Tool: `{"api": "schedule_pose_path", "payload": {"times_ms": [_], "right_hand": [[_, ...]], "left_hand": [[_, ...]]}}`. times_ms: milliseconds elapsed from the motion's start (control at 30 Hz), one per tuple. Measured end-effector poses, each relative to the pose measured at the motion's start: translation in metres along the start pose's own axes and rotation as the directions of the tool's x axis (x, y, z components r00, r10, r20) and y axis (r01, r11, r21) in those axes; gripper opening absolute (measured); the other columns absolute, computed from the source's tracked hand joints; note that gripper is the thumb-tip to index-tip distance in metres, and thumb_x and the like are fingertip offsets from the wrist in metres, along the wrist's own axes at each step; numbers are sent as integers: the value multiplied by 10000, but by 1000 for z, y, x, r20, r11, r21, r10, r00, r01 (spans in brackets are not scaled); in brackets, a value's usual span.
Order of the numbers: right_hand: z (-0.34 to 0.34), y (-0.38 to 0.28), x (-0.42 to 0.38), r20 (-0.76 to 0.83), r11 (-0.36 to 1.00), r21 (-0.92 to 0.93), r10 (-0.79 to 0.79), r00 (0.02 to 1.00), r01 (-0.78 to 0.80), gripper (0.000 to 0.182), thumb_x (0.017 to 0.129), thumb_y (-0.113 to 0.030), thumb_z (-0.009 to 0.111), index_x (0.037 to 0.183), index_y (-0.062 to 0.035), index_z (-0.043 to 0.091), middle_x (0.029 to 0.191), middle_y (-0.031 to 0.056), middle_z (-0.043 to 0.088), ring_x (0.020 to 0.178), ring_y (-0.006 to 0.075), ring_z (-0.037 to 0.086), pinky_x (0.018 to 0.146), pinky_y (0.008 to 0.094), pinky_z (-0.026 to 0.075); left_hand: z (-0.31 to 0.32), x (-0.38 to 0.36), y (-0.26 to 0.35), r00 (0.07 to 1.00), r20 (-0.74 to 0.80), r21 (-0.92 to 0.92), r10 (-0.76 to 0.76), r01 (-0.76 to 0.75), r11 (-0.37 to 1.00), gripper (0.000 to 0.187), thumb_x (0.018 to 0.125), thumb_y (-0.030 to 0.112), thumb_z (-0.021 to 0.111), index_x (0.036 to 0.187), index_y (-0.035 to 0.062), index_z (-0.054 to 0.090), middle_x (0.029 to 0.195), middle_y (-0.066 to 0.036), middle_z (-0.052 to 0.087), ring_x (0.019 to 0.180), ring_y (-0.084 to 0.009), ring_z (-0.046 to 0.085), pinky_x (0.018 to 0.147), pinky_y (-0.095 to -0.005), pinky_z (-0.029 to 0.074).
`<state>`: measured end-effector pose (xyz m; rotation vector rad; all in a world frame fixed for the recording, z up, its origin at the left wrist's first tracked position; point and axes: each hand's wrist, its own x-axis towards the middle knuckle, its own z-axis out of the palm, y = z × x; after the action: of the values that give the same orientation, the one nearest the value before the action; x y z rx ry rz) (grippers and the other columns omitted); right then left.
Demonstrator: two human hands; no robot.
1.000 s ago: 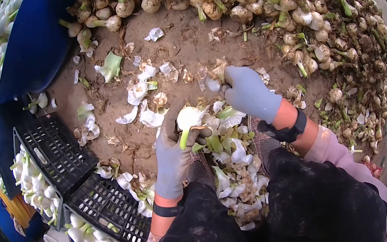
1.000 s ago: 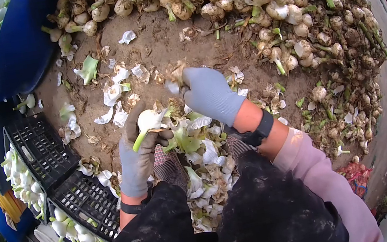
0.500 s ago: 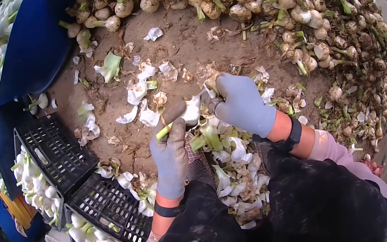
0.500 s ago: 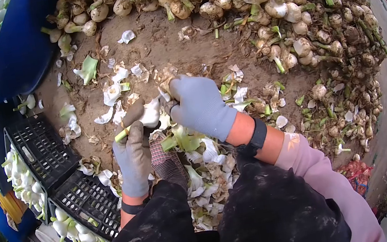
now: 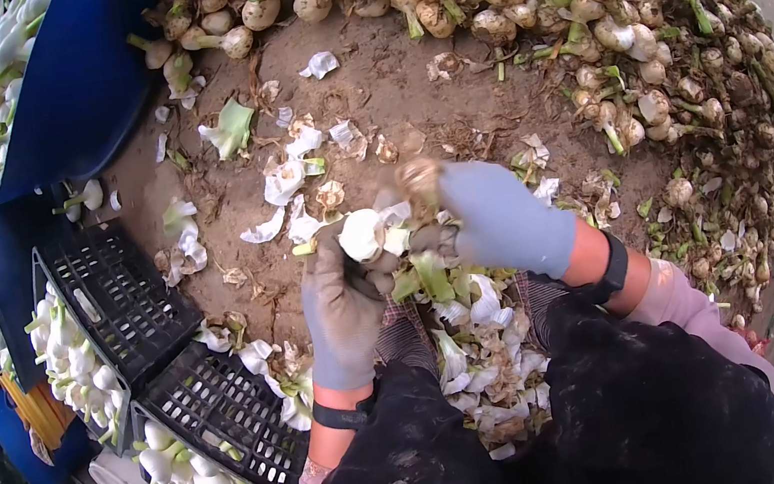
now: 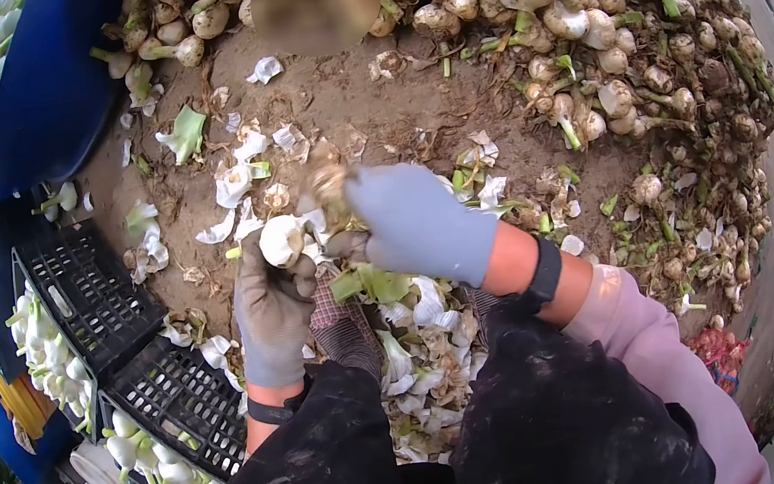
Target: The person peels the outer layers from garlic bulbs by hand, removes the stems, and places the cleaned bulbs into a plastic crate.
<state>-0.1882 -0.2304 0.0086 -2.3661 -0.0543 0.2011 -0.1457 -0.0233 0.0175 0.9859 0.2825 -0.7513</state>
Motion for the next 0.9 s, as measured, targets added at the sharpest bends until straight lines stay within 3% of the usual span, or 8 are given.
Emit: {"api": "schedule_pose_path", "payload": {"times_ms": [167,233,300,367,500,667,700,900], "right_hand": [[-11,-36,9,337,990,137,-70,939,25,298,843,-291,691,900,-7,619,755,153,613,724,367,620,652,356,509],[-19,-32,-6,268,348,876,228,936,-335,317,885,-322,641,892,-5,646,734,153,607,701,363,611,618,331,495],[-3,7,-13,164,700,642,273,948,-313,271,858,-281,639,922,-17,637,782,147,600,692,376,594,602,380,484],[13,18,-17,-224,987,-110,-142,964,120,77,715,-83,582,773,-33,576,718,178,587,634,384,586,574,464,467],[30,1,-37,187,996,-41,88,978,-82,145,686,-160,617,769,-47,581,797,184,588,728,369,604,629,472,481],[35,14,-41,203,984,82,-171,964,157,207,730,-204,636,857,-44,604,832,177,594,743,361,608,636,461,490],[39,15,-43,151,988,95,-137,979,123,183,755,-194,625,871,-53,619,833,170,591,737,360,601,633,467,481],[-14,18,-64,82,959,48,275,958,-279,375,725,-107,602,1094,-152,647,632,129,585,631,341,595,599,463,465]], "left_hand": [[0,13,-3,929,-363,97,77,-45,994,334,1018,322,445,1068,14,562,894,-57,626,685,-123,621,532,-212,453],[-20,3,-5,943,-332,55,0,20,998,301,999,326,484,1003,36,563,958,-71,624,751,-174,662,557,-247,504],[-16,4,-7,942,-336,50,0,18,999,314,998,326,477,1064,31,563,989,-76,635,767,-192,670,594,-264,532],[-20,6,-9,964,-242,246,108,-47,968,350,995,329,472,1146,22,546,1038,-93,641,794,-206,672,609,-292,555],[-20,12,26,969,-240,72,-65,84,994,384,992,336,476,1171,1,534,1057,-110,639,845,-207,668,619,-290,575],[17,57,203,812,-103,97,574,-567,818,507,1019,460,341,1249,42,510,1140,-75,598,965,-154,582,838,-298,496],[-3,58,247,837,184,-232,515,-472,851,551,1016,456,347,1293,-5,467,1228,-123,576,1048,-201,579,911,-309,482],[47,70,171,797,416,344,438,-584,735,417,1005,285,436,1275,-31,472,1226,-158,575,1052,-245,606,896,-343,500]]}}
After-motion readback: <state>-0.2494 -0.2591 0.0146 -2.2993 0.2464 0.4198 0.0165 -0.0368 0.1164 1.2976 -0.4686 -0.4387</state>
